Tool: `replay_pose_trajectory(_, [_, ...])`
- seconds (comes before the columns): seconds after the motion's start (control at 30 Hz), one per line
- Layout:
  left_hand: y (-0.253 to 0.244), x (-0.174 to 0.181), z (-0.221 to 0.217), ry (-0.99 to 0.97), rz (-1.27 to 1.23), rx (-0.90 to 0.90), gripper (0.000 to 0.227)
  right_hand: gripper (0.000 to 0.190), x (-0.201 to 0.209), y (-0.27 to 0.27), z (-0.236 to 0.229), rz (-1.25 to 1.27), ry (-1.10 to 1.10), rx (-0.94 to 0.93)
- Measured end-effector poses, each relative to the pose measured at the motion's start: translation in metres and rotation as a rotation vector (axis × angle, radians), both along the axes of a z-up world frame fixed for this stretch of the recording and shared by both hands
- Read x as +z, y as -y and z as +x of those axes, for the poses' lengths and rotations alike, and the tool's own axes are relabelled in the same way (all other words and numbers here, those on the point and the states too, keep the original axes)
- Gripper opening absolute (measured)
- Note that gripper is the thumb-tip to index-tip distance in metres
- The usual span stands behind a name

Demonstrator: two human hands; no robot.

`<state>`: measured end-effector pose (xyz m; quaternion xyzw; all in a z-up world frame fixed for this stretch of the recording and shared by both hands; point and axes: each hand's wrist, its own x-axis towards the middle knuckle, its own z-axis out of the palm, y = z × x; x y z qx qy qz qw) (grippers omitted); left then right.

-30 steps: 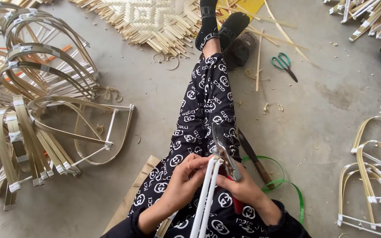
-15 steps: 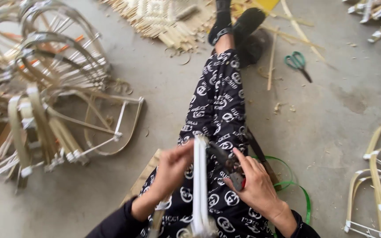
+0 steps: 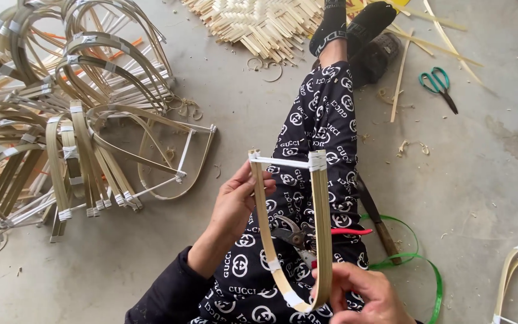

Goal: Assembling and trimming bamboo frames for lanterns or decorative furniture components using a knife and clippers.

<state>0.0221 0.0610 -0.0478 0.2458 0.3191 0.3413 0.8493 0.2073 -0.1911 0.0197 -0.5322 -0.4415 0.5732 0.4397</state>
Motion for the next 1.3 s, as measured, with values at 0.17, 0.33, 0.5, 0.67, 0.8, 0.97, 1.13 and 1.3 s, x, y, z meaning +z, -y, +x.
replay_pose_trajectory(0.17, [0.008, 0.017, 0.002, 0.083, -0.088, -0.063, 0.047, 0.039, -0.007, 0.026, 0.015, -0.043, 0.2, -0.02])
replay_pose_trajectory(0.33, [-0.002, 0.046, -0.009, 0.161, -0.15, -0.197, 0.063, 0.04, 0.054, 0.024, 0.028, 0.148, 0.652, -0.349])
replay_pose_trajectory(0.5, [0.016, -0.001, -0.022, -0.067, -0.136, -0.551, 0.068, 0.03, 0.097, -0.011, 0.053, 0.314, 0.984, -0.488])
replay_pose_trajectory(0.67, [0.05, -0.017, -0.02, -0.137, -0.217, -0.727, 0.046, 0.026, 0.081, -0.048, 0.076, 0.496, 0.913, -0.536])
replay_pose_trajectory(0.8, [0.058, -0.002, -0.021, -0.06, -0.157, -0.566, 0.05, 0.02, -0.048, -0.053, 0.144, 0.369, 0.645, -0.774])
replay_pose_trajectory(0.97, [0.064, 0.015, -0.03, -0.174, -0.02, -0.415, 0.054, 0.026, -0.22, -0.034, 0.179, -0.199, 1.013, -0.618])
replay_pose_trajectory(1.13, [0.071, 0.025, -0.035, -0.217, 0.001, -0.383, 0.049, 0.036, -0.242, -0.032, 0.163, -0.403, 1.077, -0.569])
replay_pose_trajectory(1.3, [0.065, 0.047, -0.023, -0.341, -0.111, -0.199, 0.043, 0.027, -0.237, -0.017, 0.188, -0.058, 0.967, -0.668])
